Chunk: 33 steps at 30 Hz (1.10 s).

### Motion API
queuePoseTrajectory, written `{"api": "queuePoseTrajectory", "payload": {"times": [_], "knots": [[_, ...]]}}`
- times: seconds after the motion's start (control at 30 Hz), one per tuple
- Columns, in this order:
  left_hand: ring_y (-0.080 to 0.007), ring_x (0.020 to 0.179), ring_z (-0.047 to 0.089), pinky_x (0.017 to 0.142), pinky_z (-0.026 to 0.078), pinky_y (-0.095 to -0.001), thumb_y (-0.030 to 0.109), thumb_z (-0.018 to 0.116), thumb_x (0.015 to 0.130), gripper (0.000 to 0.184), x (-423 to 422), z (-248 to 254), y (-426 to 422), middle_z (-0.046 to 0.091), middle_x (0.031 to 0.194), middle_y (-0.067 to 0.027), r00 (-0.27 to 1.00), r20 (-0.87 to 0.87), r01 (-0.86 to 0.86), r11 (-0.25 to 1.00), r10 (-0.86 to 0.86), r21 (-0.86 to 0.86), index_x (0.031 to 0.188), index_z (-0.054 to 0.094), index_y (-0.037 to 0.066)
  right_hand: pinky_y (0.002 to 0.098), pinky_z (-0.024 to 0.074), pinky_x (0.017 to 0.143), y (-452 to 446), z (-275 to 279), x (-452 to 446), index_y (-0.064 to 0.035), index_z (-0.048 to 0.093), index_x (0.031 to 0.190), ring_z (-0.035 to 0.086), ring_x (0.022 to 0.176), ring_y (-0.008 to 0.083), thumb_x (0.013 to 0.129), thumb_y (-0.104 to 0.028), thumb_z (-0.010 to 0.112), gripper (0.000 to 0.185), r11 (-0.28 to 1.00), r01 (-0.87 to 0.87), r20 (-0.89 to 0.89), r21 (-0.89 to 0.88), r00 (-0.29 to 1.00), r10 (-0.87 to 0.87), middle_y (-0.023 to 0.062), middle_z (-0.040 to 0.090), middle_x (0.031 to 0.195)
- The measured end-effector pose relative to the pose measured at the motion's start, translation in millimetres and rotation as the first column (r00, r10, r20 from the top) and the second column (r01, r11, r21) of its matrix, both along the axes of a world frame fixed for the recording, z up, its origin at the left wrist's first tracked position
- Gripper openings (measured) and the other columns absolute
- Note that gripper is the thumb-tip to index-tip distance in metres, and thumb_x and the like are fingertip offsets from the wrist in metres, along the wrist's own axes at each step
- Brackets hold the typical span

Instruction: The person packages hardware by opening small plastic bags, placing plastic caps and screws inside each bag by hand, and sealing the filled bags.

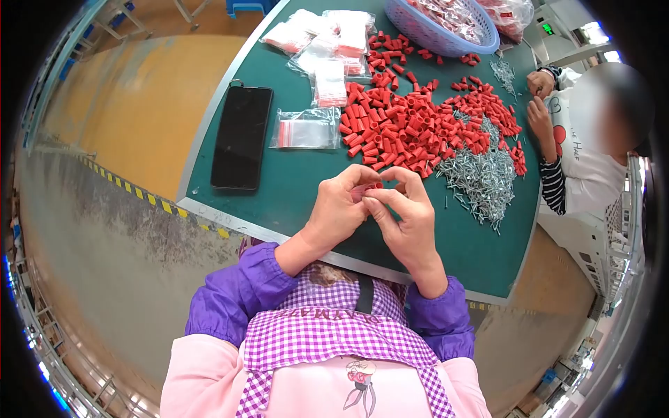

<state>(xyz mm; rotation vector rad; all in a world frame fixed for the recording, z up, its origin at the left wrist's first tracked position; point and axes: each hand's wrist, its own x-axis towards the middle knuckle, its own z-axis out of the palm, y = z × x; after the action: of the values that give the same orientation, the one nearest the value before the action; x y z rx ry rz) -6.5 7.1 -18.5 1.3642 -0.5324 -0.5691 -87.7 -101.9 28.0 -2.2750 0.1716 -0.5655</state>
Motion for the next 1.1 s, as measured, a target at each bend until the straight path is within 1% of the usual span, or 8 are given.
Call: {"api": "queuePoseTrajectory", "payload": {"times": [0.17, 0.3, 0.4, 0.47, 0.5, 0.6, 0.7, 1.1], "knots": [[-0.0059, 0.059, 0.057, 0.047, 0.045, -0.0216, 0.006, 0.069, 0.084, 0.018, -2, 16, 5, 0.066, 0.084, -0.0058, 0.998, -0.051, -0.023, 0.998, 0.027, 0.066, 0.094, 0.054, 0.001, 0.0202, 0.0432, 0.062, -21, -8, -2, 0.0001, 0.065, 0.095, 0.053, 0.072, 0.0059, 0.088, -0.005, 0.064, 0.010, 0.833, 0.137, -0.013, 0.536, 0.988, -0.154, 0.0049, 0.061, 0.100], [-0.0066, 0.057, 0.057, 0.046, 0.044, -0.0216, 0.005, 0.068, 0.085, 0.015, -2, 10, 4, 0.065, 0.079, -0.0050, 0.999, -0.007, 0.042, 0.999, -0.042, -0.021, 0.093, 0.056, 0.002, 0.0192, 0.0439, 0.066, -23, -6, -7, 0.0023, 0.065, 0.096, 0.055, 0.075, 0.0059, 0.090, -0.007, 0.063, 0.011, 0.741, 0.138, -0.117, 0.658, 0.990, -0.080, 0.0028, 0.062, 0.094], [-0.0065, 0.063, 0.058, 0.048, 0.044, -0.0197, 0.003, 0.066, 0.086, 0.012, -2, 15, 5, 0.064, 0.082, -0.0038, 0.986, -0.144, 0.077, 0.994, -0.088, -0.076, 0.094, 0.057, 0.002, 0.0195, 0.0452, 0.068, -23, -4, -7, 0.0023, 0.065, 0.097, 0.056, 0.077, 0.0066, 0.090, -0.008, 0.063, 0.012, 0.649, 0.189, -0.202, 0.737, 0.978, -0.055, 0.0027, 0.063, 0.091], [-0.0068, 0.069, 0.060, 0.052, 0.045, -0.0191, 0.003, 0.065, 0.087, 0.010, 1, 14, 5, 0.063, 0.086, -0.0029, 0.995, 0.076, 0.066, 0.995, -0.060, -0.077, 0.094, 0.058, 0.002, 0.0199, 0.0462, 0.069, -23, -2, -8, 0.0021, 0.065, 0.097, 0.058, 0.078, 0.0073, 0.089, -0.007, 0.064, 0.012, 0.592, 0.175, -0.198, 0.787, 0.980, -0.026, 0.0032, 0.063, 0.090], [-0.0070, 0.071, 0.060, 0.053, 0.046, -0.0190, 0.003, 0.065, 0.087, 0.010, 1, 15, 5, 0.063, 0.087, -0.0026, 0.995, 0.065, 0.081, 0.993, -0.075, -0.089, 0.095, 0.059, 0.002, 0.0201, 0.0466, 0.069, -23, -1, -8, 0.0021, 0.065, 0.097, 0.058, 0.078, 0.0077, 0.089, -0.007, 0.064, 0.012, 0.571, 0.145, -0.175, 0.808, 0.985, -0.003, 0.0036, 0.063, 0.090], [-0.0077, 0.075, 0.062, 0.058, 0.048, -0.0189, 0.003, 0.065, 0.087, 0.013, 1, 19, 8, 0.063, 0.091, -0.0018, 0.962, -0.201, 0.155, 0.976, -0.185, -0.155, 0.099, 0.059, 0.002, 0.0207, 0.0478, 0.069, -27, -6, -10, 0.0025, 0.064, 0.096, 0.060, 0.079, 0.0091, 0.088, -0.005, 0.065, 0.011, 0.539, 0.029, -0.074, 0.842, 0.995, 0.062, 0.0043, 0.063, 0.089], [-0.0078, 0.075, 0.062, 0.056, 0.047, -0.0187, 0.002, 0.065, 0.087, 0.018, 0, 27, 8, 0.063, 0.091, -0.0023, 0.948, -0.278, 0.118, 0.983, -0.153, -0.139, 0.104, 0.057, 0.002, 0.0212, 0.0479, 0.069, -28, -8, -10, 0.0029, 0.064, 0.094, 0.060, 0.079, 0.0098, 0.087, -0.004, 0.065, 0.010, 0.535, -0.022, -0.026, 0.845, 0.996, 0.083, 0.0043, 0.062, 0.088], [-0.0059, 0.064, 0.059, 0.049, 0.043, -0.0175, 0.008, 0.066, 0.087, 0.012, 5, 28, 7, 0.065, 0.082, -0.0047, 0.953, -0.279, 0.083, 0.986, -0.122, -0.147, 0.096, 0.062, 0.000, 0.0194, 0.0415, 0.063, -23, -7, -12, 0.0014, 0.062, 0.087, 0.052, 0.071, 0.0049, 0.088, -0.005, 0.065, 0.007, 0.715, 0.107, -0.030, 0.691, 0.992, -0.119, 0.0005, 0.058, 0.082]]}}
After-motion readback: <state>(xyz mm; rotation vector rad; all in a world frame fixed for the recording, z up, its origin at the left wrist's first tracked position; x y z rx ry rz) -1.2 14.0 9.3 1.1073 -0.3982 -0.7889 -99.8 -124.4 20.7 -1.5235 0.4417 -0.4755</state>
